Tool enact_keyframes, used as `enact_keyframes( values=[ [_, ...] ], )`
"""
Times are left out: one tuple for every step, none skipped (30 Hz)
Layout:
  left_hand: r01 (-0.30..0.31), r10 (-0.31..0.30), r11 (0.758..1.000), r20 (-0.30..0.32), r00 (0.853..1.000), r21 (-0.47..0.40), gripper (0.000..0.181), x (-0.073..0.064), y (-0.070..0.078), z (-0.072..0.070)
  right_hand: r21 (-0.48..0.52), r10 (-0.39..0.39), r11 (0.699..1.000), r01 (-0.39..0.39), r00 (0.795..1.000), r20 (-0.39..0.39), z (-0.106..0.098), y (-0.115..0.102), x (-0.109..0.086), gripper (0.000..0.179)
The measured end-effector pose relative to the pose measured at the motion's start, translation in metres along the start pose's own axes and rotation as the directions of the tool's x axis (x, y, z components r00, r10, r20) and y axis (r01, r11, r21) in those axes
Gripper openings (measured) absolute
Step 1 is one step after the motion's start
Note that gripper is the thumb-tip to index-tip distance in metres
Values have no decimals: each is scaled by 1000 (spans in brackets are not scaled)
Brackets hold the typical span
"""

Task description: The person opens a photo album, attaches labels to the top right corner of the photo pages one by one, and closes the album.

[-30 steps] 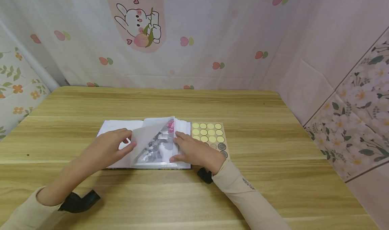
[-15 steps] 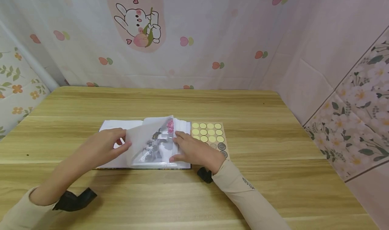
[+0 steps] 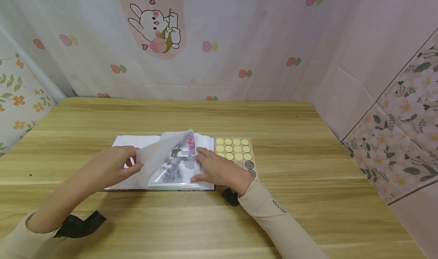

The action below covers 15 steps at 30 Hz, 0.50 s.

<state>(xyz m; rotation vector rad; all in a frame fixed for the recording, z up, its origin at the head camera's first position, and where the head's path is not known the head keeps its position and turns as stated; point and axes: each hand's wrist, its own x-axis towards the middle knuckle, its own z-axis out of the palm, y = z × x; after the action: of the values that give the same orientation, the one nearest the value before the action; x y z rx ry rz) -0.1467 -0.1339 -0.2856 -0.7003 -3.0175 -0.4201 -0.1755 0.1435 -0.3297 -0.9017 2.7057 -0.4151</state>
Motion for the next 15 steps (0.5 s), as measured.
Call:
enact_keyframes(
  values=[
    [1, -1, 1000, 3, 1000, 3, 9, 0, 0, 0, -1, 2, 1000, -2, 1000, 1, 0, 0, 0, 71],
    [3, -3, 1000, 8, 1000, 7, 9, 0, 0, -1, -2, 4, 1000, -4, 1000, 3, 0, 0, 0, 72],
    [6, -6, 1000, 13, 1000, 11, 10, 0, 0, -1, -1, 2, 1000, -2, 1000, 2, 0, 1, 0, 72],
    [8, -8, 1000, 18, 1000, 15, 10, 0, 0, -1, 0, 2, 1000, -2, 1000, 2, 0, 1, 0, 72],
    [10, -11, 1000, 24, 1000, 19, 10, 0, 0, -1, 1, 2, 1000, -2, 1000, 3, 0, 1, -1, 72],
    [14, -14, 1000, 29, 999, 24, 10, 0, 0, -2, 0, 4, 1000, -4, 1000, 4, 0, 1, -1, 72],
    [17, -18, 999, 34, 999, 27, 11, 0, -1, -2, 0, 5, 1000, -5, 1000, 4, 0, 1, -1, 72],
    [20, -22, 999, 37, 999, 28, 11, 0, -1, -2, 1, 7, 1000, -7, 1000, 5, 0, 1, -1, 72],
    [22, -23, 999, 39, 999, 29, 11, -1, -1, -2, 2, 10, 1000, -10, 1000, 7, 0, 0, -1, 72],
    [22, -23, 999, 41, 999, 30, 11, -1, -1, -2, 2, 12, 1000, -12, 1000, 8, 0, 0, -1, 72],
    [23, -24, 999, 44, 999, 30, 11, -1, -1, -3, 2, 11, 1000, -11, 1000, 8, 0, 0, -1, 72],
    [24, -25, 999, 45, 999, 29, 11, -1, -2, -3, 3, 8, 1000, -8, 1000, 5, 0, 0, -1, 72],
    [24, -25, 999, 48, 999, 27, 12, -2, -2, -3, 2, 4, 1000, -4, 1000, 3, 0, 0, -1, 72],
    [25, -26, 999, 51, 998, 27, 12, -2, -2, -3, 3, 1, 1000, -1, 1000, 1, 0, 0, 0, 72],
    [25, -26, 999, 53, 998, 27, 12, -2, -2, -3, 2, -5, 1000, 5, 1000, -2, 0, 0, 0, 72]
  ],
)
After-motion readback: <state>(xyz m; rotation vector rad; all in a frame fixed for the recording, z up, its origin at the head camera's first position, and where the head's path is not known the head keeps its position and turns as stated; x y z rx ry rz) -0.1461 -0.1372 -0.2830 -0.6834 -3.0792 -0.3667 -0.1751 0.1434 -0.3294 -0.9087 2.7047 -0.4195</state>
